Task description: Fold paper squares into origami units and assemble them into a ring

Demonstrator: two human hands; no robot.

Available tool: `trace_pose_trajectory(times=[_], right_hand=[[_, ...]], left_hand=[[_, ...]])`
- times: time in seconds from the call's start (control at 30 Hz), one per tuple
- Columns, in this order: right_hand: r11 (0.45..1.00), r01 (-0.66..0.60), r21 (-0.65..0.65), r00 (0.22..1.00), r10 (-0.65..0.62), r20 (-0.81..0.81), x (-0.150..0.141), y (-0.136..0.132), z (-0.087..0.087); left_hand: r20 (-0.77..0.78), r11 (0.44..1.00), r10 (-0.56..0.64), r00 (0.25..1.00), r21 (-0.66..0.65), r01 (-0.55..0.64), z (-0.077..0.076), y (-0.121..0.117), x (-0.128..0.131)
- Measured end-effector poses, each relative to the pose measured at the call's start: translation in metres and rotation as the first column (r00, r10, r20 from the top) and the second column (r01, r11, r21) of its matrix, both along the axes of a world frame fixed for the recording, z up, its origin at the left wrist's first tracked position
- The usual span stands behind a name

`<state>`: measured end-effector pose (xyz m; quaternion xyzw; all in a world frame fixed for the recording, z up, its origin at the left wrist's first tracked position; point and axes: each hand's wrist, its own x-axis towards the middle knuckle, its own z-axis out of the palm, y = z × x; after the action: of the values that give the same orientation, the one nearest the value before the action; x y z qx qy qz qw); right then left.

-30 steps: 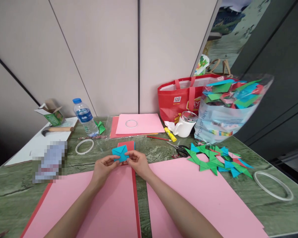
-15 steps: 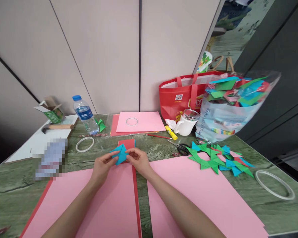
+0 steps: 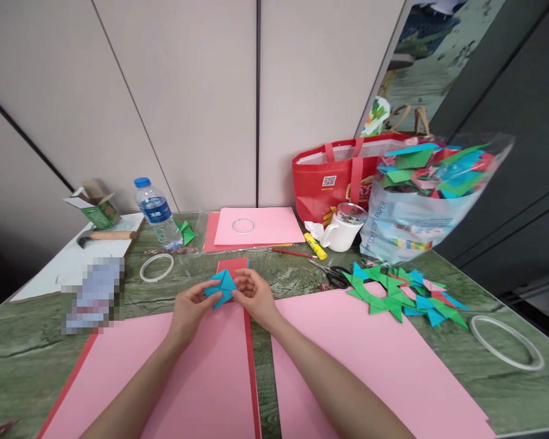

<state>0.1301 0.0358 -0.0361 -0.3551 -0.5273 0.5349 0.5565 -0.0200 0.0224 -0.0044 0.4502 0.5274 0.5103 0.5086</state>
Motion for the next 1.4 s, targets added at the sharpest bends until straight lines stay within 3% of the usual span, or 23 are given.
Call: trace_pose_trajectory(times=[0.2, 0.4, 0.77, 0.9, 1.1, 1.4], right_hand=[[0.997, -0.076, 0.024, 0.997, 0.075, 0.037, 0.002, 0.0, 0.001], [0.996, -0.061, -0.06, 0.998, 0.061, -0.008, 0.002, 0.0, 0.007], [0.998, -0.016, -0.06, 1.0, 0.016, -0.002, 0.002, 0.0, 0.002], [0.999, 0.028, -0.045, 0.998, -0.026, 0.056, 0.002, 0.0, 0.003], [0.992, 0.066, -0.107, 0.998, -0.066, 0.009, 0.004, 0.004, -0.002], [0.992, 0.057, -0.112, 0.998, -0.056, 0.007, 0.005, 0.004, -0.002]], left_hand=[[-0.022, 1.0, 0.021, 1.0, 0.021, -0.021, 0.002, -0.001, 0.0], [-0.066, 0.999, 0.036, 0.997, 0.016, -0.035, 0.006, -0.002, 0.001], [-0.115, 0.998, 0.041, 0.993, 0.044, -0.037, 0.005, -0.002, 0.001], [-0.069, 1.0, -0.021, 0.997, 0.015, 0.022, 0.002, -0.002, 0.001], [-0.062, 0.984, -0.175, 0.983, 0.002, 0.176, -0.007, 0.0, 0.002], [-0.038, 0.981, -0.195, 0.98, -0.01, 0.195, -0.006, -0.001, 0.003]])
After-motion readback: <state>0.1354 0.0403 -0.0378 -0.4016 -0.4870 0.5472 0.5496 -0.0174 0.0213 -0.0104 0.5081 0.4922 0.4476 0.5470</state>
